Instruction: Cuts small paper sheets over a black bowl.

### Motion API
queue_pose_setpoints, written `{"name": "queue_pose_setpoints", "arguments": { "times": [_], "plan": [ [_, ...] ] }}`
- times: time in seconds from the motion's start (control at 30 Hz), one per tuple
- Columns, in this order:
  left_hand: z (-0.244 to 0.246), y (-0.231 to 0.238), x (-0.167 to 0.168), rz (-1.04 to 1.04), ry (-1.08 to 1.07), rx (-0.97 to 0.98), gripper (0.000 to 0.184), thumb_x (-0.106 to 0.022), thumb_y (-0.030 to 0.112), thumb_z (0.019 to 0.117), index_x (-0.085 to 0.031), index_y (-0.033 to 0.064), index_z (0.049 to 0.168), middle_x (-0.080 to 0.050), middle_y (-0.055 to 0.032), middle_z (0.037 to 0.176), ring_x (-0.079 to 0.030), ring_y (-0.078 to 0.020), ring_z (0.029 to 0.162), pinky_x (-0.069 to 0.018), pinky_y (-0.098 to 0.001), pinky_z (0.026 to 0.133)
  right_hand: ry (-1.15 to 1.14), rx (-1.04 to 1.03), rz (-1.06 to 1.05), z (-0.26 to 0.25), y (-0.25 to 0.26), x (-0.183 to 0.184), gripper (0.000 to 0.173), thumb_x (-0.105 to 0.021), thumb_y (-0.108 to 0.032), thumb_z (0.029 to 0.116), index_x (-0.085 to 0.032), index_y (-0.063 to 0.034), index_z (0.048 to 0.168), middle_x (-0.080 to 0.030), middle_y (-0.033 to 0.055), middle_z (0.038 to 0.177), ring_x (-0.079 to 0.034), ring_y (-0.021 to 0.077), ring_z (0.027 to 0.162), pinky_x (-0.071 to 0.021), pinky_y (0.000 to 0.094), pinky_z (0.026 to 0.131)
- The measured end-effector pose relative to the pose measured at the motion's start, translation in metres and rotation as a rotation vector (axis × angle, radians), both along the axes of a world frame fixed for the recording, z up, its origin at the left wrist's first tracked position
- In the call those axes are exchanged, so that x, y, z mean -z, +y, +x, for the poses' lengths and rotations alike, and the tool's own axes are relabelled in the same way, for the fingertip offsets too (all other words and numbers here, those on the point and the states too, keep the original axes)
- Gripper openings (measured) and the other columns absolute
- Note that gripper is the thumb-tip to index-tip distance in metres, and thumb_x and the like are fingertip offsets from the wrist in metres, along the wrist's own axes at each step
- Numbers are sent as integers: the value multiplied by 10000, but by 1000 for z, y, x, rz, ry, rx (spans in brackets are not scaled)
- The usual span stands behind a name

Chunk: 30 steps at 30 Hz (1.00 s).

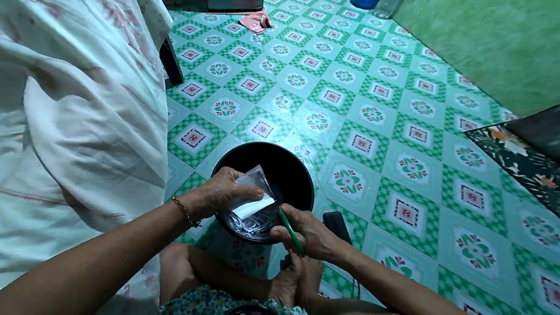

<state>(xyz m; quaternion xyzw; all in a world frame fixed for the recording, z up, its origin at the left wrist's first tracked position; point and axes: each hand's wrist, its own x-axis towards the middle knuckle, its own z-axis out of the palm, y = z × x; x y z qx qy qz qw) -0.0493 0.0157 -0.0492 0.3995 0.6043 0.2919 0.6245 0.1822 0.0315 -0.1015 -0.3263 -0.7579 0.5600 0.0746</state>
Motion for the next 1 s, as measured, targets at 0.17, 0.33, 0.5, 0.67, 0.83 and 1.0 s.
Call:
{"name": "queue_pose_setpoints", "arguments": {
  "times": [0.17, 0.33, 0.5, 0.67, 0.83, 1.0],
  "plan": [
    [2, 1, 1, -22, -7, -22, 120, -666, 1, 945, -671, 28, 828, -683, -13, 671, -658, -55, 596, -558, -200, 610, 6, 32, -36, 0, 0, 0, 410, -635, -432, 976, -573, -27, 963, -519, -48, 636, -512, 10, 526, -446, 186, 542],
    [2, 0, 5, -22, -41, 52, 157, -671, 3, 932, -677, 56, 785, -689, 2, 663, -657, -46, 593, -557, -196, 604, -62, -3, -62, -1, 4, -5, 515, -599, -535, 955, -574, -27, 1034, -558, -21, 713, -572, 57, 600, -502, 255, 605],
    [2, 0, 6, -23, -59, 53, 153, -669, -3, 932, -679, 54, 790, -690, 1, 663, -656, -44, 590, -554, -191, 600, -11, 11, -59, -1, 3, -4, 466, -604, -508, 973, -574, -43, 977, -530, -55, 644, -534, 11, 531, -469, 194, 546],
    [2, 0, 3, -62, -39, 72, 139, -654, 3, 949, -665, 50, 819, -683, 6, 674, -653, -41, 600, -552, -191, 612, 19, 45, -182, -2, 4, -5, 328, -653, -384, 980, -552, -86, 887, -506, -88, 583, -513, -11, 477, -448, 164, 494],
    [2, 0, 5, -35, -4, 91, 107, -667, 15, 948, -681, 46, 846, -692, 9, 694, -660, -36, 623, -558, -190, 632, 79, 71, -268, 0, 5, -5, 268, -658, -333, 981, -541, -122, 865, -530, -109, 555, -535, -18, 456, -460, 148, 468],
    [-10, 6, 4, 169, 154, -3, 116, -687, 50, 950, -689, 41, 835, -666, 24, 678, -628, -19, 611, -535, -196, 628, -28, 8, -215, 8, 8, -12, 420, -538, -465, 995, -537, -50, 1064, -571, -80, 718, -575, -7, 616, -497, 184, 619]
  ]
}}
